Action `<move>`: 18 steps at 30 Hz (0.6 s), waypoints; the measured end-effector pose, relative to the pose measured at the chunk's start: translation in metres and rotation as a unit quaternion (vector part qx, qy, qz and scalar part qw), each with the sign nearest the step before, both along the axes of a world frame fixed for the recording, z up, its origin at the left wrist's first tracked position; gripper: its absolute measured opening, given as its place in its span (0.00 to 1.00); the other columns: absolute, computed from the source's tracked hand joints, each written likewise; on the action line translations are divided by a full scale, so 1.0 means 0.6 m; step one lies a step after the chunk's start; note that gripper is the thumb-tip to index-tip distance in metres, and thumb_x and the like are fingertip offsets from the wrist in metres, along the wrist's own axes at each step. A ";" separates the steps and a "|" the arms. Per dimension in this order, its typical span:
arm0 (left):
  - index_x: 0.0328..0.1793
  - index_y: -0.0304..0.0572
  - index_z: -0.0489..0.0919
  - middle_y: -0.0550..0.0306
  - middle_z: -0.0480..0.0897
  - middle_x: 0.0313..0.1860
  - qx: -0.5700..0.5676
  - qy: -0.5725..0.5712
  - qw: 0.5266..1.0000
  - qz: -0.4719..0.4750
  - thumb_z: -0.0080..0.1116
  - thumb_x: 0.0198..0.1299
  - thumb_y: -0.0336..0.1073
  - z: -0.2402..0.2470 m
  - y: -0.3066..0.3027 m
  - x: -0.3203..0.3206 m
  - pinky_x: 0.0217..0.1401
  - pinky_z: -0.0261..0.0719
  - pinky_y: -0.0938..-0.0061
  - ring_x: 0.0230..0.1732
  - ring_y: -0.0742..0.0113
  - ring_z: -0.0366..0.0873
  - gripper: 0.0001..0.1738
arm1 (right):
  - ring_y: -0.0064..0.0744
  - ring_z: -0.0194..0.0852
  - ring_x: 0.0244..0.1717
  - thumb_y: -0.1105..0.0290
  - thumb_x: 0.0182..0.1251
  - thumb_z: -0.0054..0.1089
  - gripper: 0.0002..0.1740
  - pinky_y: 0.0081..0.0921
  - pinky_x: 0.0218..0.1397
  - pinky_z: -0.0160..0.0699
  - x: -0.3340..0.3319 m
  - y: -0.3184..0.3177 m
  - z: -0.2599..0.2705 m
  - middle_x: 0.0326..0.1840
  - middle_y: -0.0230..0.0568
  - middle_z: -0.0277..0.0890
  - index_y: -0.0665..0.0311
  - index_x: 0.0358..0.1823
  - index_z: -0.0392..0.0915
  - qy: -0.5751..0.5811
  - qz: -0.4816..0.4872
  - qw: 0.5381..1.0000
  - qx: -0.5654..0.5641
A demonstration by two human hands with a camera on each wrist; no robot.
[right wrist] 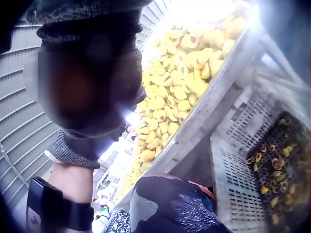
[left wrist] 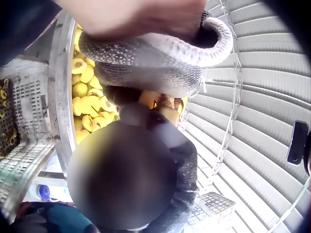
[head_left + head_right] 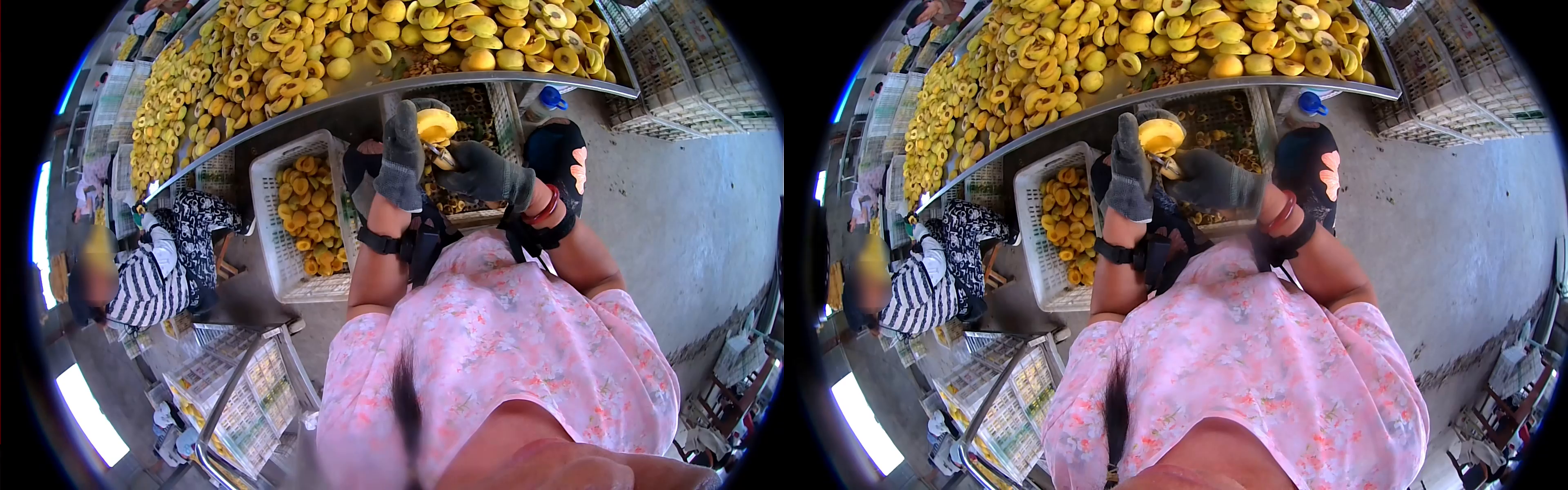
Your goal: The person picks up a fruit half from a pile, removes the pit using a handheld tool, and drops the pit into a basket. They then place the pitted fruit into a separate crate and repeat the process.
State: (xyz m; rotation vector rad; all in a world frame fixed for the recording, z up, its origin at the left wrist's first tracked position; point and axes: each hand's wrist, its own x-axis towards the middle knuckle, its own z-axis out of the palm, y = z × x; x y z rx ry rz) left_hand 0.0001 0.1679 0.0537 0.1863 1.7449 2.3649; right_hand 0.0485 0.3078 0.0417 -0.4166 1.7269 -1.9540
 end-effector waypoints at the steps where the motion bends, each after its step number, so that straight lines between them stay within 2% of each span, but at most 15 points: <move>1: 0.39 0.36 0.80 0.54 0.83 0.31 0.021 -0.024 0.999 0.003 0.40 0.62 0.68 0.000 0.001 -0.001 0.38 0.81 0.74 0.33 0.66 0.81 0.38 | 0.15 0.61 0.23 0.71 0.60 0.58 0.09 0.19 0.25 0.64 -0.002 -0.002 -0.012 0.24 0.26 0.70 0.64 0.41 0.72 0.080 -0.017 0.996 0.039; 3: 0.39 0.36 0.80 0.54 0.83 0.31 0.047 -0.067 0.996 0.018 0.39 0.61 0.70 0.006 0.000 -0.001 0.38 0.81 0.74 0.33 0.65 0.81 0.39 | 0.18 0.62 0.23 0.71 0.59 0.58 0.09 0.24 0.25 0.65 -0.005 -0.010 -0.022 0.23 0.31 0.71 0.65 0.39 0.72 0.237 -0.051 0.963 0.115; 5: 0.39 0.36 0.80 0.54 0.83 0.32 0.055 -0.107 0.992 0.045 0.39 0.60 0.71 0.020 -0.004 0.001 0.39 0.81 0.74 0.33 0.65 0.81 0.40 | 0.40 0.67 0.24 0.69 0.57 0.58 0.12 0.32 0.28 0.68 0.002 -0.005 -0.006 0.25 0.49 0.71 0.69 0.38 0.71 0.209 -0.056 0.962 0.166; 6: 0.40 0.35 0.79 0.53 0.83 0.34 0.055 -0.083 0.993 0.066 0.40 0.59 0.71 -0.012 -0.018 -0.015 0.40 0.82 0.74 0.34 0.63 0.82 0.41 | 0.51 0.70 0.24 0.67 0.57 0.58 0.13 0.36 0.30 0.69 0.006 -0.004 0.007 0.25 0.58 0.71 0.70 0.38 0.71 0.195 -0.058 0.960 0.192; 8: 0.45 0.34 0.78 0.51 0.83 0.39 0.006 -0.028 0.991 0.134 0.41 0.57 0.73 -0.006 -0.052 -0.008 0.42 0.81 0.73 0.38 0.62 0.82 0.43 | 0.56 0.69 0.25 0.66 0.57 0.58 0.14 0.37 0.29 0.69 0.010 -0.002 0.014 0.24 0.58 0.70 0.70 0.36 0.70 0.208 -0.035 0.944 0.256; 9: 0.48 0.34 0.77 0.51 0.82 0.41 0.042 -0.139 0.982 0.118 0.44 0.55 0.73 -0.056 -0.106 -0.041 0.43 0.81 0.72 0.39 0.61 0.81 0.44 | 0.58 0.69 0.26 0.66 0.57 0.58 0.14 0.38 0.28 0.68 0.015 -0.001 0.014 0.23 0.58 0.70 0.70 0.35 0.70 0.212 -0.024 0.934 0.287; 10: 0.48 0.33 0.77 0.50 0.82 0.40 0.042 -0.126 0.983 0.124 0.43 0.55 0.74 -0.050 -0.136 -0.041 0.42 0.81 0.72 0.38 0.61 0.81 0.45 | 0.60 0.69 0.27 0.64 0.58 0.59 0.14 0.40 0.28 0.68 0.020 -0.007 0.011 0.22 0.58 0.69 0.70 0.32 0.70 0.226 -0.057 0.944 0.233; 11: 0.48 0.32 0.76 0.50 0.82 0.40 0.042 -0.112 0.984 0.130 0.43 0.54 0.75 -0.046 -0.153 -0.037 0.42 0.81 0.73 0.37 0.60 0.81 0.46 | 0.57 0.69 0.24 0.65 0.57 0.60 0.13 0.38 0.25 0.67 0.021 -0.007 0.002 0.20 0.56 0.69 0.68 0.32 0.71 0.252 -0.074 0.935 0.239; 12: 0.47 0.32 0.76 0.50 0.82 0.38 0.021 -0.102 0.968 0.227 0.41 0.54 0.76 -0.039 -0.155 -0.037 0.38 0.81 0.75 0.35 0.61 0.81 0.46 | 0.53 0.70 0.21 0.65 0.57 0.61 0.12 0.36 0.23 0.66 0.021 -0.008 -0.011 0.19 0.54 0.69 0.67 0.32 0.72 0.276 -0.090 0.925 0.243; 13: 0.48 0.35 0.77 0.51 0.82 0.42 0.084 -0.136 0.956 0.245 0.36 0.57 0.75 -0.054 -0.181 -0.044 0.29 0.75 0.78 0.35 0.65 0.81 0.46 | 0.49 0.70 0.18 0.65 0.57 0.63 0.12 0.34 0.21 0.66 0.022 -0.012 -0.019 0.17 0.51 0.69 0.66 0.33 0.73 0.300 -0.105 0.916 0.245; 16: 0.50 0.39 0.74 0.52 0.82 0.39 0.085 -0.109 0.961 0.240 0.37 0.57 0.74 -0.077 -0.207 -0.035 0.28 0.75 0.77 0.32 0.64 0.80 0.43 | 0.52 0.73 0.23 0.65 0.57 0.61 0.12 0.37 0.24 0.70 0.021 -0.031 -0.032 0.21 0.50 0.72 0.66 0.34 0.73 0.299 -0.193 0.903 0.242; 17: 0.51 0.40 0.73 0.52 0.82 0.38 0.090 -0.111 0.963 0.230 0.38 0.57 0.74 -0.078 -0.201 -0.033 0.28 0.75 0.77 0.31 0.64 0.80 0.42 | 0.53 0.74 0.24 0.65 0.56 0.61 0.12 0.38 0.26 0.71 0.007 -0.031 -0.069 0.22 0.50 0.73 0.66 0.35 0.72 0.377 -0.109 0.862 0.320; 18: 0.52 0.40 0.72 0.53 0.82 0.37 0.095 -0.112 0.965 0.218 0.39 0.57 0.74 -0.078 -0.192 -0.030 0.27 0.75 0.76 0.30 0.63 0.80 0.42 | 0.53 0.74 0.26 0.65 0.56 0.60 0.13 0.40 0.28 0.71 -0.016 -0.028 -0.130 0.24 0.50 0.73 0.66 0.36 0.72 0.448 -0.025 0.803 0.392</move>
